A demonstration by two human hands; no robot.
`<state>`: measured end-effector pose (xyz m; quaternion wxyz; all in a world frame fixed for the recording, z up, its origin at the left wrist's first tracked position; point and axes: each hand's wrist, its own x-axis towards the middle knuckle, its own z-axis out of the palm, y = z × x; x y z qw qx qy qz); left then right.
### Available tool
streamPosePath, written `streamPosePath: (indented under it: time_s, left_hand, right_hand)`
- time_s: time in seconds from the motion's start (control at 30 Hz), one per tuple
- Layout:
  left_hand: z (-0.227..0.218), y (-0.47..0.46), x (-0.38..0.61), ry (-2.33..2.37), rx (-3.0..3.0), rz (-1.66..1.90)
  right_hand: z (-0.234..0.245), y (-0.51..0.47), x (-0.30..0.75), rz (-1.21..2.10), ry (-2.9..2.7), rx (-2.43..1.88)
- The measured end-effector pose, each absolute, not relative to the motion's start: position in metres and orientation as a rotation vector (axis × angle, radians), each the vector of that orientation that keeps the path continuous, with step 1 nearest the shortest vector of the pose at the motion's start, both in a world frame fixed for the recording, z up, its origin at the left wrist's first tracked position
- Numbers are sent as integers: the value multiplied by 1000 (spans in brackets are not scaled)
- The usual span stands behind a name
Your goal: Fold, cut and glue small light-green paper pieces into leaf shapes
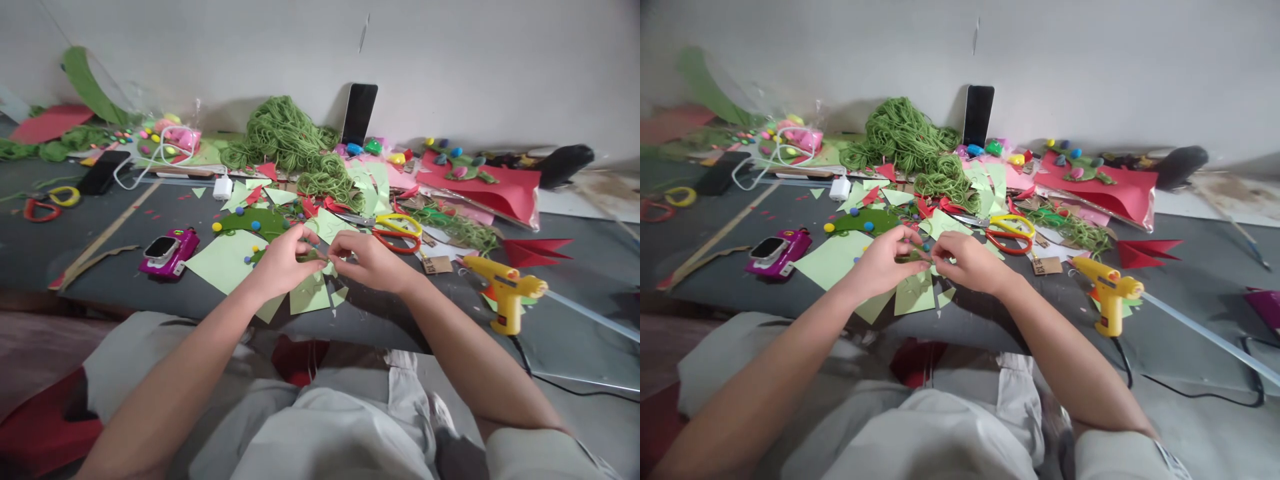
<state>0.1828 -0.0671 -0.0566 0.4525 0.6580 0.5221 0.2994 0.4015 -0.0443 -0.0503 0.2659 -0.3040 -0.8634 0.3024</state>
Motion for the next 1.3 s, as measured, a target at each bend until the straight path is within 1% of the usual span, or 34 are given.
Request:
streamPosePath:
  time_s: [0.43, 0.7, 1.3]
  left_hand:
    - [-58, -65, 183, 1236, 1535, 693]
    - [-68, -62, 178, 1198, 1465, 751]
    - [-63, -64, 189, 1127, 1156, 877]
  right_hand:
    - [-54, -45, 401, 763, -2390, -767]
    - [-54, -43, 403, 847, -2302, -831]
    - [-55, -42, 401, 949, -2134, -922]
